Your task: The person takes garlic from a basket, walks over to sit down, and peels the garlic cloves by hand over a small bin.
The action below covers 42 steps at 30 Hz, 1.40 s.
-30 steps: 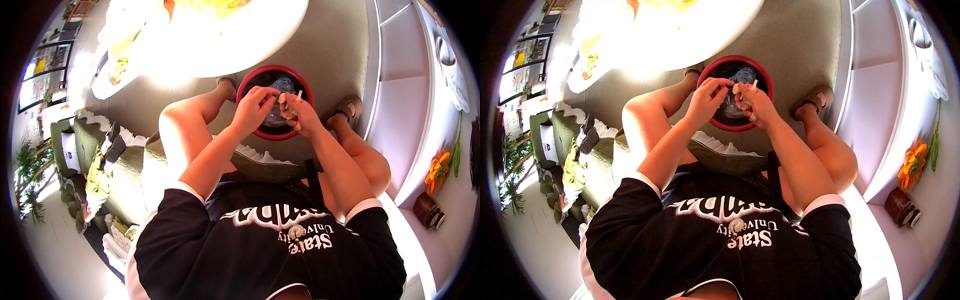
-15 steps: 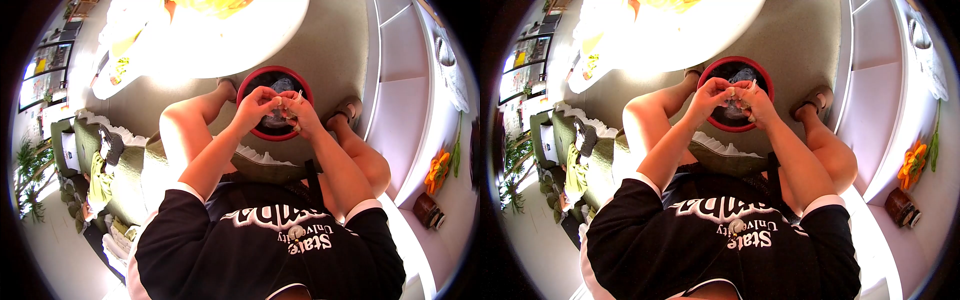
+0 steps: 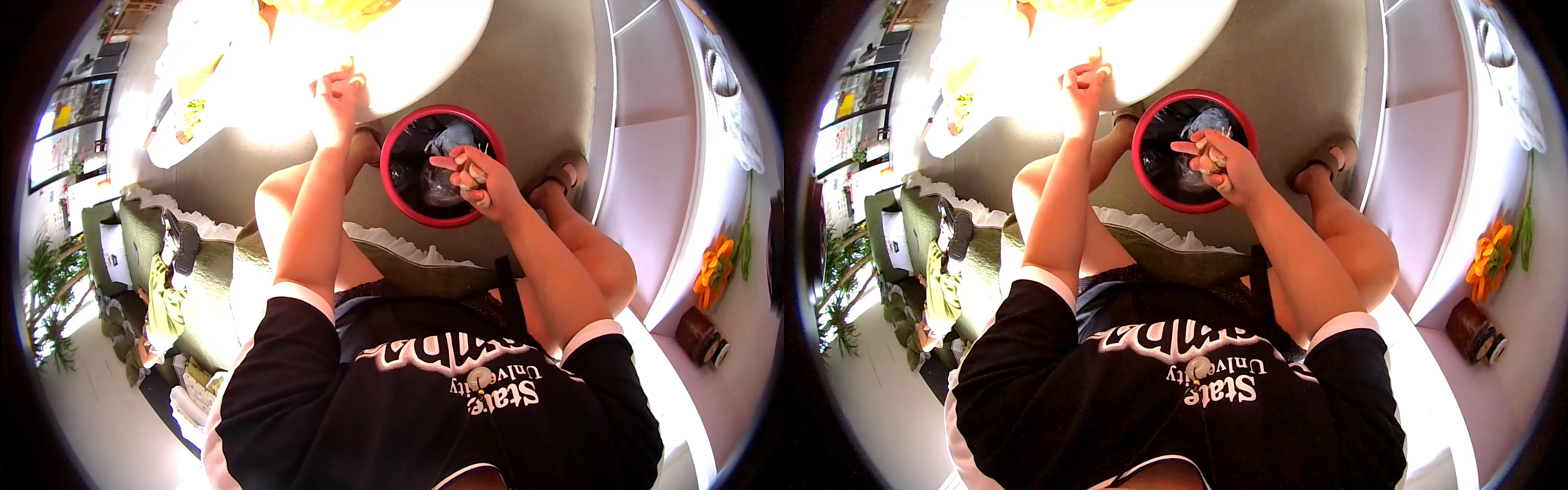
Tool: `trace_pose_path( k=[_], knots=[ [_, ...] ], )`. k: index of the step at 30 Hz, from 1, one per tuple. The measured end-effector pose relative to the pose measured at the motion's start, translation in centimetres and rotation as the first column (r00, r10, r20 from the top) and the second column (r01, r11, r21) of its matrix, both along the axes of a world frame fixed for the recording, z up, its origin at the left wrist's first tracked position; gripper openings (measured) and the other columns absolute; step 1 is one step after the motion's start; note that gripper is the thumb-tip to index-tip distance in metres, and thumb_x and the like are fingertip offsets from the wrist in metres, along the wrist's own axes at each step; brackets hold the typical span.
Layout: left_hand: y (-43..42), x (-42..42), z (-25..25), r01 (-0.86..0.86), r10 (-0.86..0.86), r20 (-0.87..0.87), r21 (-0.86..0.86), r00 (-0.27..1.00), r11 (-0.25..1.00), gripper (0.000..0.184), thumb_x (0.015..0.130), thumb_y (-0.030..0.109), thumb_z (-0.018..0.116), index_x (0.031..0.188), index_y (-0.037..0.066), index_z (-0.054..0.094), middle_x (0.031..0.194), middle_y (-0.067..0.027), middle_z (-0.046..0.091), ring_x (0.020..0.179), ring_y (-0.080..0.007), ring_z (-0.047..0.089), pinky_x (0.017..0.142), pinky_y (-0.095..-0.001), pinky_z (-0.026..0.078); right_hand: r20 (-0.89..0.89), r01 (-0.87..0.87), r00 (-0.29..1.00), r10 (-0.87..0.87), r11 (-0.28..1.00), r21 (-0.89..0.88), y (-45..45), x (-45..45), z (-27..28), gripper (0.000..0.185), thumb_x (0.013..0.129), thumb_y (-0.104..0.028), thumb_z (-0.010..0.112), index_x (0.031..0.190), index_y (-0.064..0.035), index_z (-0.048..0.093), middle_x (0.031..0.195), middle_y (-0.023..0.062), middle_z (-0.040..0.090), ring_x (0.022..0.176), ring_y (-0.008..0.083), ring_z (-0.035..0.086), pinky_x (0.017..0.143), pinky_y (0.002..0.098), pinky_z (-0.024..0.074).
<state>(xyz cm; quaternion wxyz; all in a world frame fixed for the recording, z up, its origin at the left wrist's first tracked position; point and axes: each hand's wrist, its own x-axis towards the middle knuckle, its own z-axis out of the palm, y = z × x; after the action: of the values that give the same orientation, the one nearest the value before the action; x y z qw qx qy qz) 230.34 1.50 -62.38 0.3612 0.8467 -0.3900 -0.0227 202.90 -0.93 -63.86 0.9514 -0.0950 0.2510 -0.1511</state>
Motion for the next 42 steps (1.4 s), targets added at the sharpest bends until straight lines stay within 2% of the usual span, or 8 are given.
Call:
trace_pose_path(
  k=[8,14,20,23,27,33,36,42],
  knots=[
    [3.9,-10.0,3.2,0.501,-0.505,-0.028,-0.084,0.863,0.861,0.009,0.073,0.011,0.068,0.082,0.007,0.066,0.098,-0.0123,0.057,0.096,-0.0290,0.054,0.084,-0.0362,0.043,-0.051,0.006,0.999,-0.017,0.979,-0.205,0.2,0.1,-0.3,0.023,0.097,-0.029,0.038,0.092,-0.0096,0.049,0.072,0.0042,0.057,0.059,0.0073,0.050,0.039,0.0167,0.0316],
    [5.4,-13.1,3.8,0.517,-0.420,-0.468,0.096,0.778,0.851,0.017,0.082,0.021,0.063,0.088,0.005,0.062,0.095,-0.0109,0.055,0.083,-0.0279,0.056,0.073,-0.0348,0.046,-0.113,-0.031,0.994,-0.003,0.954,-0.298,0.7,0.3,-0.5,0.019,0.096,-0.028,0.042,0.087,-0.0131,0.049,0.071,0.0020,0.055,0.054,0.0054,0.047,0.039,0.0171,0.0297],
    [5.8,-13.0,2.5,0.470,-0.426,-0.304,0.088,0.852,0.878,0.027,0.089,0.032,0.056,0.089,0.005,0.055,0.078,-0.0073,0.056,0.067,-0.0191,0.056,0.061,-0.0312,0.045,-0.088,0.095,0.990,-0.112,0.980,-0.175,0.5,0.2,0.3,0.014,0.094,-0.024,0.044,0.088,-0.0123,0.050,0.074,0.0030,0.056,0.057,0.0073,0.049,0.042,0.0192,0.0343],
    [6.3,-14.6,3.0,0.513,-0.007,-0.920,0.212,0.392,0.832,0.034,0.095,0.038,0.044,0.089,0.005,0.053,0.071,-0.0048,0.055,0.061,-0.0138,0.054,0.054,-0.0265,0.043,-0.038,0.266,0.960,-0.276,0.949,-0.169,0.2,0.2,0.3,0.013,0.092,-0.021,0.045,0.092,-0.0101,0.052,0.079,0.0049,0.057,0.065,0.0091,0.051,0.049,0.0214,0.0400],
    [6.3,-17.1,2.5,0.548,0.032,-0.981,0.134,0.191,0.825,0.038,0.095,0.043,0.041,0.089,0.008,0.054,0.069,-0.0011,0.053,0.056,-0.0089,0.050,0.048,-0.0222,0.038,-0.036,0.249,0.958,-0.284,0.890,-0.381,0.7,0.6,-0.4,0.014,0.091,-0.018,0.045,0.094,-0.0080,0.054,0.085,0.0061,0.057,0.074,0.0104,0.053,0.056,0.0234,0.0442],
    [6.4,-16.9,3.0,0.519,-0.089,-0.936,0.107,0.340,0.848,0.031,0.093,0.038,0.049,0.084,0.008,0.054,0.067,0.0012,0.053,0.056,-0.0077,0.049,0.050,-0.0219,0.040,-0.299,0.347,0.856,-0.421,0.898,-0.271,0.3,0.8,-0.2,0.010,0.091,-0.019,0.048,0.090,-0.0102,0.053,0.082,0.0008,0.055,0.071,0.0094,0.053,0.057,0.0232,0.0446],
    [6.2,-13.8,2.8,0.532,-0.411,-0.429,0.212,0.804,0.820,0.024,0.085,0.026,0.060,0.083,0.004,0.050,0.067,-0.0073,0.056,0.061,-0.0193,0.056,0.055,-0.0325,0.044,-0.347,0.142,0.897,-0.275,0.921,-0.364,0.3,0.1,-1.2,0.013,0.090,-0.025,0.053,0.088,-0.0113,0.053,0.081,-0.0009,0.054,0.069,0.0081,0.052,0.058,0.0235,0.0443],
    [6.4,-12.5,2.5,0.608,-0.536,-0.312,0.213,0.784,0.765,0.020,0.083,0.019,0.063,0.087,0.004,0.051,0.077,-0.0090,0.060,0.070,-0.0216,0.061,0.061,-0.0332,0.048,-0.344,-0.191,0.937,0.064,0.918,-0.348,1.5,0.6,-0.3,0.021,0.088,-0.036,0.058,0.089,-0.0152,0.057,0.076,-0.0051,0.053,0.067,0.0056,0.049,0.057,0.0215,0.0400]
  ],
)
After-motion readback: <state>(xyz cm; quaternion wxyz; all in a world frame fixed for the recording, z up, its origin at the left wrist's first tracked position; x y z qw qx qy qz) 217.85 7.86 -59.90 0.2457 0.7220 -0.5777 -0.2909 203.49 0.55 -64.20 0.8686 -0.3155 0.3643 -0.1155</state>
